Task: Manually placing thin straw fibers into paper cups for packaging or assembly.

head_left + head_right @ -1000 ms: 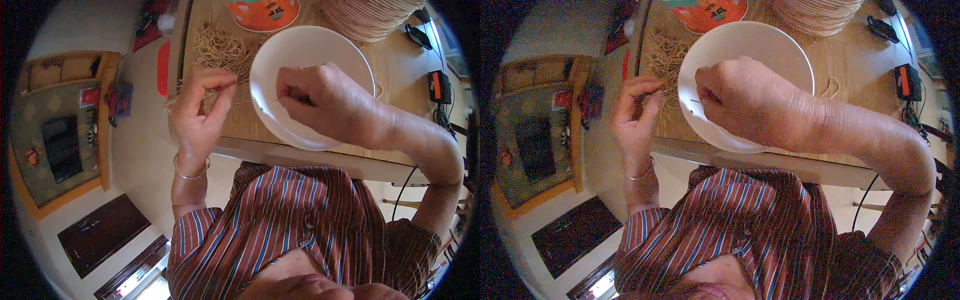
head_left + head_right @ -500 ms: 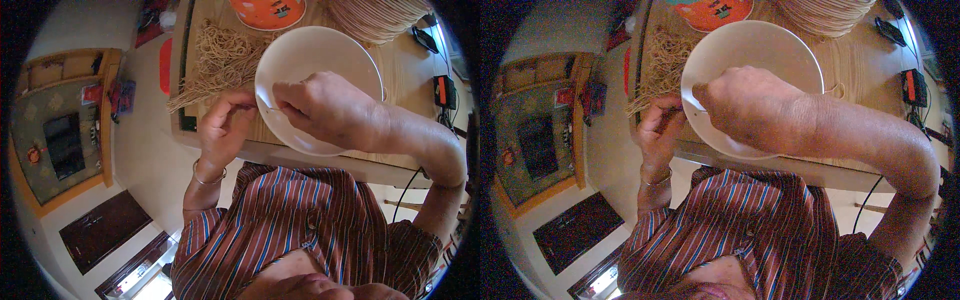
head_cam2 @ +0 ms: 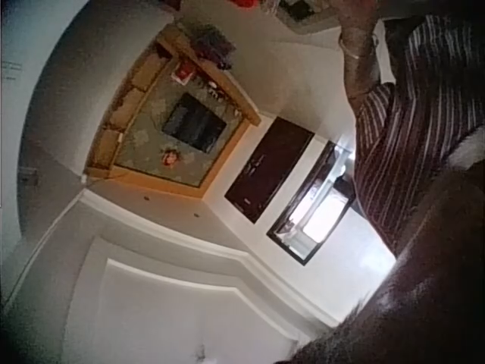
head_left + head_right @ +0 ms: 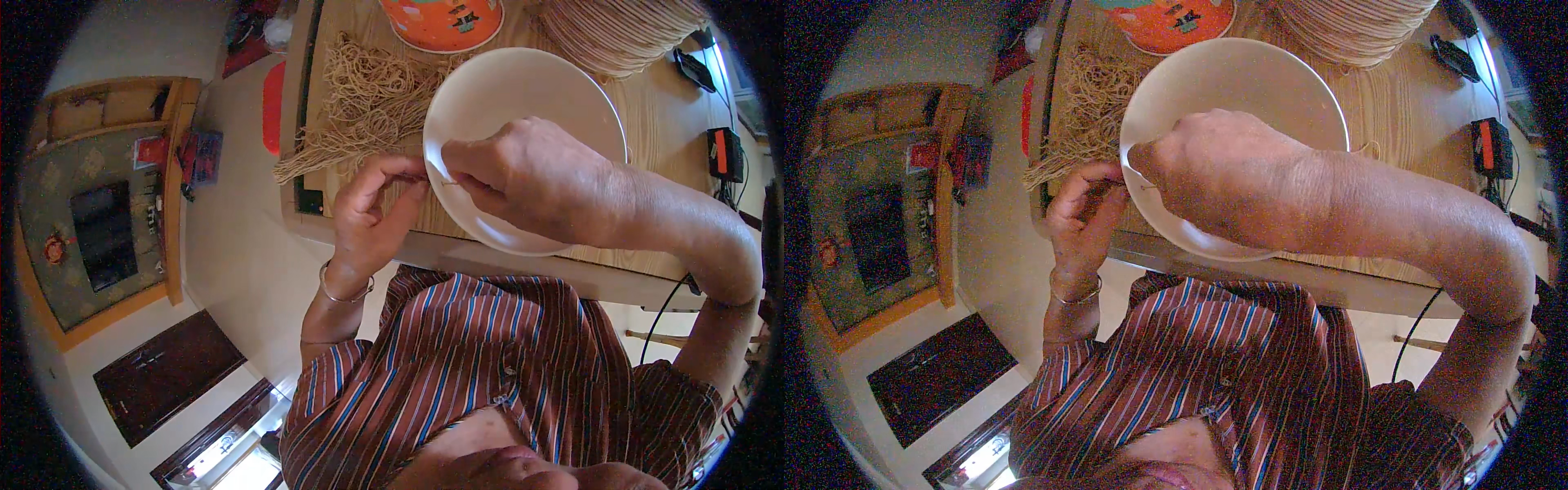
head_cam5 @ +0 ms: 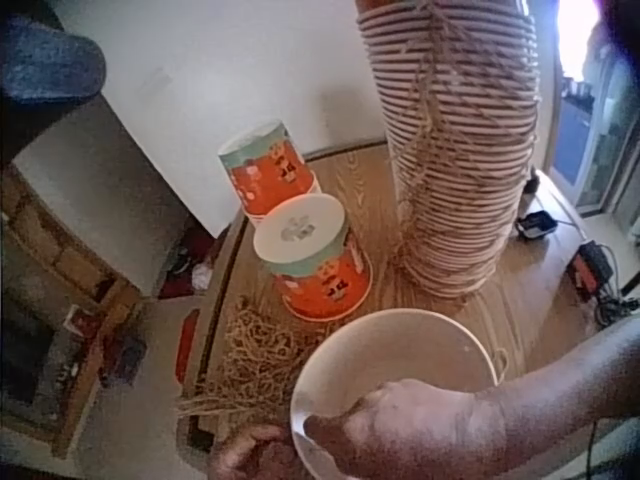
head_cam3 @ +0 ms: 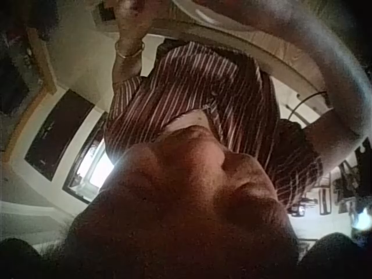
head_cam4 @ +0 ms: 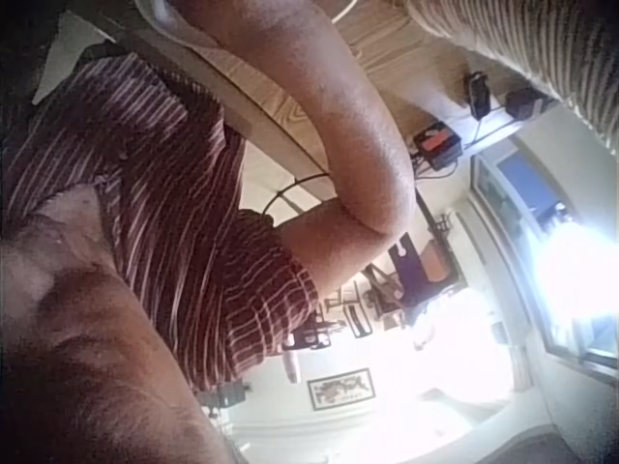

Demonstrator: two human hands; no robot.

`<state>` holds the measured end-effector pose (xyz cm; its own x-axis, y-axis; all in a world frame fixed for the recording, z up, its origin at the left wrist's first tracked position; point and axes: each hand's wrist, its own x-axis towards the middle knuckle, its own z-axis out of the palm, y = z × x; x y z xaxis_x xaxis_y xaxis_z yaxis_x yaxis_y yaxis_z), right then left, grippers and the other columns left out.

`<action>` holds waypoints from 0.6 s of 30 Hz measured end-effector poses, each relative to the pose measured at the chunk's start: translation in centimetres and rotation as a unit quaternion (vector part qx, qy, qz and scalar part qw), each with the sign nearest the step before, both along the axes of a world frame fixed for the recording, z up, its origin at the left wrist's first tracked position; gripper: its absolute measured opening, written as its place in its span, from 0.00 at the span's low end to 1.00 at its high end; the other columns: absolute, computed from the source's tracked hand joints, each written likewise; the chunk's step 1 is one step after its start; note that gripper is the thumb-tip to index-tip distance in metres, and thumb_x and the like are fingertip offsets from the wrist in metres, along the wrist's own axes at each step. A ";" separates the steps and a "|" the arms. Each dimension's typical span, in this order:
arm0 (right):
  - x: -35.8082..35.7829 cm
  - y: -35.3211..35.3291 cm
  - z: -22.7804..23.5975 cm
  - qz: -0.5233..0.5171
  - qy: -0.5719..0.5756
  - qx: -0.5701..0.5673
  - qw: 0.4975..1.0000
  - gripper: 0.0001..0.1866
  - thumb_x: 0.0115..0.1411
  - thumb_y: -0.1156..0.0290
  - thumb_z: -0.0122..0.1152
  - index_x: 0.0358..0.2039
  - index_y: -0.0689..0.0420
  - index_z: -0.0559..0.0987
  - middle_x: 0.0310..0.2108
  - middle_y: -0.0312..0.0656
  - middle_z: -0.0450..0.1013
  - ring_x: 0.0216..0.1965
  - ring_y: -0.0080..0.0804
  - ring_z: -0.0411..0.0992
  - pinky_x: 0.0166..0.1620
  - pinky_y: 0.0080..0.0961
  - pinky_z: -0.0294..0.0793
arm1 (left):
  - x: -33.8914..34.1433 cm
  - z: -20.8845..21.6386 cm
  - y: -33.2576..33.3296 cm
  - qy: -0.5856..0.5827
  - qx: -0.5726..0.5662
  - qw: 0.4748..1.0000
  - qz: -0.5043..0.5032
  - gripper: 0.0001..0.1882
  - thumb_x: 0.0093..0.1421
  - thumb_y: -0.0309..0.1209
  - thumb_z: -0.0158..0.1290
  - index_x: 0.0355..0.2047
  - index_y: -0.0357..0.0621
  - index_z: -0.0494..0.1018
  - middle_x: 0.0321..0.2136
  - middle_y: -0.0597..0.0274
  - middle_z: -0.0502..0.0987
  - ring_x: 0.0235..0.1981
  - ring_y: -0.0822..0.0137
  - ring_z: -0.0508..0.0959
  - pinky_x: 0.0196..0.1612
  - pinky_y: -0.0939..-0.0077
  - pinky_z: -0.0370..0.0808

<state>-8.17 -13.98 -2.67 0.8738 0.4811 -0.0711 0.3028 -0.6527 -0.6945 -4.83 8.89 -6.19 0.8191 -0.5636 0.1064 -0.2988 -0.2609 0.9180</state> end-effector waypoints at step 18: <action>0.2 0.4 -1.3 -0.014 -0.048 0.059 0.997 0.09 0.56 0.69 0.54 0.32 0.59 0.77 0.26 0.53 0.76 0.31 0.52 0.77 0.36 0.45 0.77 | -0.1 0.3 -0.4 -0.081 0.063 0.995 -0.014 0.10 0.54 0.19 0.58 0.38 0.38 0.74 0.33 0.61 0.78 0.38 0.70 0.79 0.43 0.77 0.74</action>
